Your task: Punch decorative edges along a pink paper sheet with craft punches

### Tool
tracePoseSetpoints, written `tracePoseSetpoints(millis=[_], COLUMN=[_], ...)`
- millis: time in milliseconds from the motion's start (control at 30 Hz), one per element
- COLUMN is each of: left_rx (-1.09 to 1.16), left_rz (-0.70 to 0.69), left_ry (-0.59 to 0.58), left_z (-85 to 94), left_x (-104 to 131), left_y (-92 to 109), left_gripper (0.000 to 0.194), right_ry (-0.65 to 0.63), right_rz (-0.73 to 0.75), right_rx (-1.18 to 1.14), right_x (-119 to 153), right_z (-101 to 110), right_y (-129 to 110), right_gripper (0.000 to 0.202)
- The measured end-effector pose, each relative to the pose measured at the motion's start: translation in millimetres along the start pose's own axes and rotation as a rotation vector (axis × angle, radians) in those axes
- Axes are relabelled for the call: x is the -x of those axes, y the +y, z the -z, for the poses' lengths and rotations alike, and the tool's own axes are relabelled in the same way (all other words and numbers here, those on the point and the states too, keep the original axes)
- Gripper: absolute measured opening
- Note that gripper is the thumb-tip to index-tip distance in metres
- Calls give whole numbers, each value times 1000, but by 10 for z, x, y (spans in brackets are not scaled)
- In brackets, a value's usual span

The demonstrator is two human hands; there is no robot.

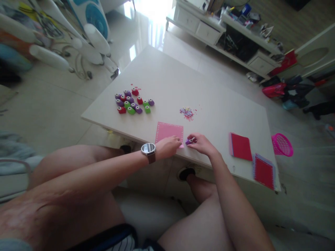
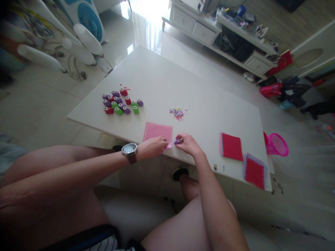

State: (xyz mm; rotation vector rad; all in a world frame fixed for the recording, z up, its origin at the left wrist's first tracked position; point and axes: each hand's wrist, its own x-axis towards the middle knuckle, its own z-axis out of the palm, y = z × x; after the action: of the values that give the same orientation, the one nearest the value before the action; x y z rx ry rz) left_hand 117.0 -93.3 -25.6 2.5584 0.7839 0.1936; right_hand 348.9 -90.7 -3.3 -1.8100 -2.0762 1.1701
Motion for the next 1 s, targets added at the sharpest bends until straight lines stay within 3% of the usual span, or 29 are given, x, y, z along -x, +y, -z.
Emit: tracePoseSetpoints(millis=[133,267,667,867,1000], left_rx=[-8,-29,-83,-81,-78], left_rz=[-20,-22,-24,-14,-10], left_ry=[22,-5,-42,-45,-43], left_z=[-47,-16,55,44,26], left_x=[-5,-22,-50,-51,-48], left_y=[-26,-3,60,54,45], left_gripper=[21,20,21,20,17], right_ry=[-37,-30,-20,-29,41], right_rz=[100,53,21,92,81], right_rx=[-6,15,24,48,100], right_x=[-21,-15,9,-9,-6], right_z=[-19,-7,31,37,39], right_y=[41,52,44,76,55], right_gripper=[31,14,14,35,30])
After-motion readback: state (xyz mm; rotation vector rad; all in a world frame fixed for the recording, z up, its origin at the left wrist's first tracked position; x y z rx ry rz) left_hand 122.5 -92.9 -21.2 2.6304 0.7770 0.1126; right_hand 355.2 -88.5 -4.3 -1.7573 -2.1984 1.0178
